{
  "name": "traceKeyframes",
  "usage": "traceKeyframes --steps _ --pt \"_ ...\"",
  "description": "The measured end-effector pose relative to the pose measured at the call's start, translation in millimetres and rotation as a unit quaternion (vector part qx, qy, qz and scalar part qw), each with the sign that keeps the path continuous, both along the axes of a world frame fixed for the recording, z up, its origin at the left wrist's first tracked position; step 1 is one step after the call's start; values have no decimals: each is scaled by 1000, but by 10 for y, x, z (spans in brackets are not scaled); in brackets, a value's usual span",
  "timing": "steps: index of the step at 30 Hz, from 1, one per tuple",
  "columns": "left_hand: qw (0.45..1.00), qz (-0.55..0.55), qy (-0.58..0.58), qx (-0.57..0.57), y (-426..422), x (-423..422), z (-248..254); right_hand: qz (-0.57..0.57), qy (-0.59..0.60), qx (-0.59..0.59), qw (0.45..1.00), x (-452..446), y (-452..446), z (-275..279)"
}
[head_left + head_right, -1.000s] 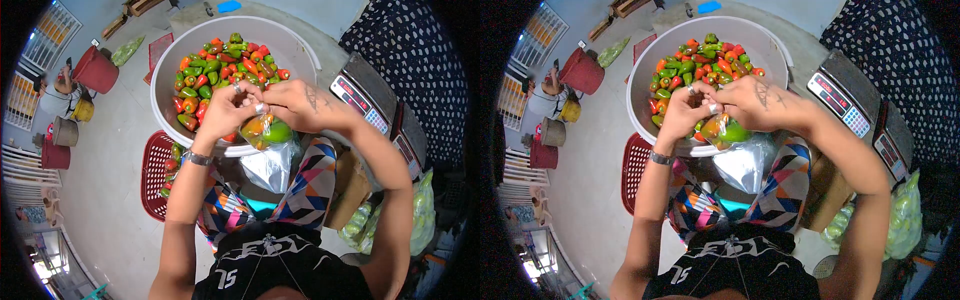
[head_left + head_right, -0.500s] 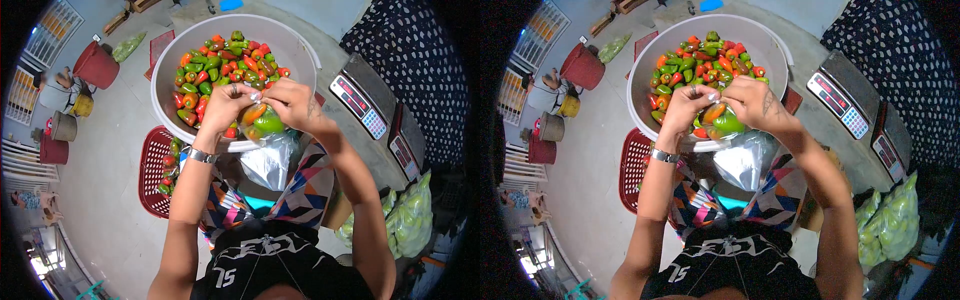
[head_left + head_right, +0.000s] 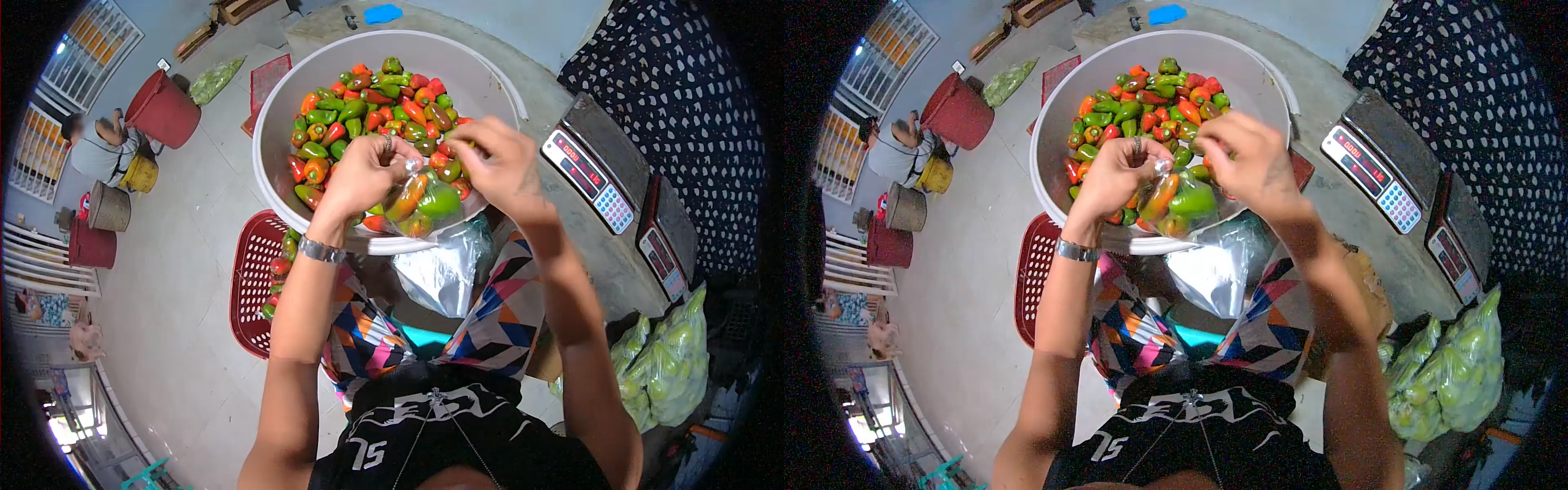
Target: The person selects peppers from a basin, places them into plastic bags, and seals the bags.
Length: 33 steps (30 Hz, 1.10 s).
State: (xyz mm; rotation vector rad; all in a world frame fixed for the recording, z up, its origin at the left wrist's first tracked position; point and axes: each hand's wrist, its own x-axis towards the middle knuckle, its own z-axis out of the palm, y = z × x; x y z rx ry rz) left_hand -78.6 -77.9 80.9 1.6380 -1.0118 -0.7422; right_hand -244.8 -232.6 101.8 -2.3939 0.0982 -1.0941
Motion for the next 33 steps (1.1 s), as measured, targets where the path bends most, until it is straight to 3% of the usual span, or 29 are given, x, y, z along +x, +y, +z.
traceKeyframes --steps 2,5,6,9,13,19,22,25,28,31,33 --pt "997 68 -43 12 -39 -103 -23 -81 69 208 972 -92 268 93" --pt "978 172 -112 26 -116 -369 -3 -71 39 178 981 -9 578 -182" --pt "974 188 -127 16 -138 -427 -23 -107 -35 132 985 120 579 -435" --pt "974 201 37 -93 -183 -435 -309 -132 -72 142 978 223 576 -615" --pt "947 191 201 -162 -151 -481 -375 -127 -110 109 980 211 539 -660" --pt "957 140 192 -169 -121 -479 -355 -129 -136 71 980 167 491 -616" --pt "972 111 134 -156 -76 -467 -288 -120 -144 69 980 150 472 -599" --pt "992 74 66 -80 -5 -446 -214 -120 -127 106 979 111 439 -604" --pt "995 53 34 -75 -15 -399 -202 -87 -95 157 979 74 402 -585" --pt "986 37 151 -64 -36 -363 -239 5 15 427 904 14 374 -569" --pt "985 37 163 -52 -45 -326 -258 7 2 388 922 14 356 -606"
